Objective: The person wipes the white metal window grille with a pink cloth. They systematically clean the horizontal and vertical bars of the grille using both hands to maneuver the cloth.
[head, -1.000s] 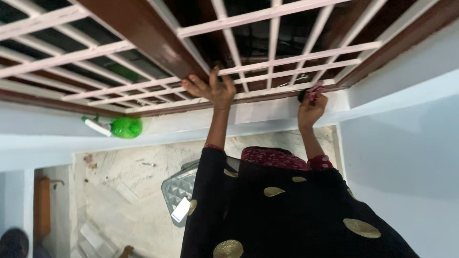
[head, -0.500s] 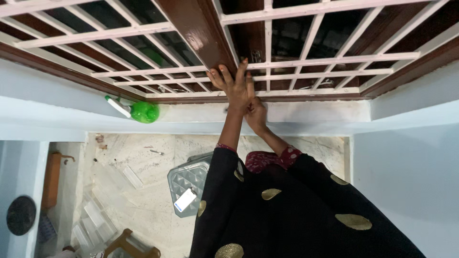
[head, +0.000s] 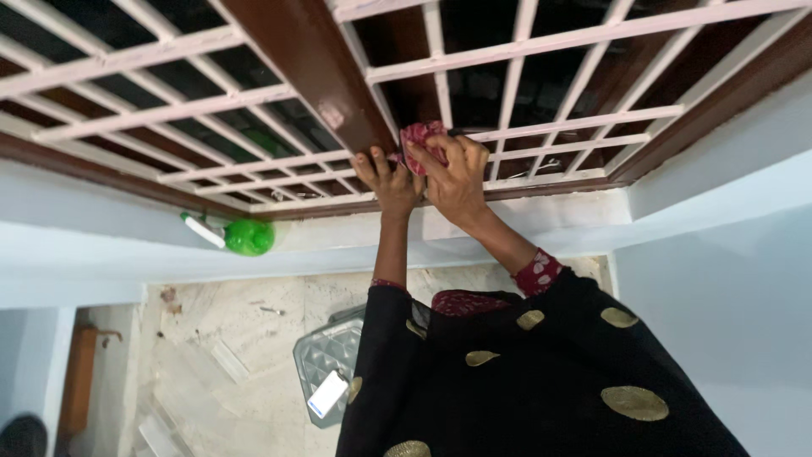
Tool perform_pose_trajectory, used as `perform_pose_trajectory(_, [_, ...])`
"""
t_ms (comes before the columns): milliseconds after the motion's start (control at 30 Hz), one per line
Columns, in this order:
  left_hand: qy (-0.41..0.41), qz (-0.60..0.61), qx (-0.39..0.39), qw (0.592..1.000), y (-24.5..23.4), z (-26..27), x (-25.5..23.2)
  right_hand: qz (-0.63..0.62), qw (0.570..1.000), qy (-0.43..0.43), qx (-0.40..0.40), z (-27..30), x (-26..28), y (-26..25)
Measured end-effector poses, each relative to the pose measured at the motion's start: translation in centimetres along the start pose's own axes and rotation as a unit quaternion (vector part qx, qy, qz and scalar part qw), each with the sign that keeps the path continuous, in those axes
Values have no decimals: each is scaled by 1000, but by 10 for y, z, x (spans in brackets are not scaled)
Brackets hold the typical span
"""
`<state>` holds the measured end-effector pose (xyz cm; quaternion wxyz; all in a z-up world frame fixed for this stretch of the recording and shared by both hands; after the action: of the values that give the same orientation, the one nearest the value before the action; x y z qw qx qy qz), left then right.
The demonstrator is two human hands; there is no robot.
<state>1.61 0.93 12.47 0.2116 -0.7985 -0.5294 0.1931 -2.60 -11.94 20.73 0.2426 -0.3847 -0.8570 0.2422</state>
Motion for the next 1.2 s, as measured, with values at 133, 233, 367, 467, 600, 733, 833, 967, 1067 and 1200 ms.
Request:
perform_pose_trajectory(133, [16,-42,-12,999,-9,-6,-6,50,997,2,-54,17,-42,-23])
perform_pose_trajectory(233, [20,-48,-45,998,-8,-7,-7,125,984,46,-122,41,-109,-58])
perform_pose_trajectory(367, [19,-57,-75,995,4,5,-1,123,962,143,-196,87,-194,-116])
perform_pose_trajectory(467, [18,-58,-83,995,14,13,4,114,936,220,-251,124,-241,-134])
perform_pose_trajectory(600, [19,-56,-93,994,20,23,8,151,917,286,-232,152,-257,-105])
perform_pose_trajectory(733, [25,-39,-102,994,24,26,11,61,937,244,-244,150,-219,-64])
perform_pose_trajectory(833, [24,-35,-98,994,26,29,12,55,948,205,-235,133,-183,-33])
perform_pose_trajectory(967, [25,-41,-96,994,27,30,11,13,968,184,-168,121,-127,35])
perform_pose_trajectory(1067, [20,-42,-93,995,28,31,13,-27,986,123,-106,106,-80,91])
perform_pose_trajectory(1200, [33,-52,-78,995,27,30,14,-17,997,27,-72,100,-48,97])
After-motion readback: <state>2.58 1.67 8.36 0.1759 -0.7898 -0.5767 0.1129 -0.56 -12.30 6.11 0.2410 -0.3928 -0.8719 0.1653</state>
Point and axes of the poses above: each hand's wrist, its own z-axis away from the middle knuckle, its own y-axis out of the palm, x = y × z, the point moved 10 cm from there along -z, towards the middle knuckle, and after that the axes turned 9 degrees about x, right-handed, at the moved point
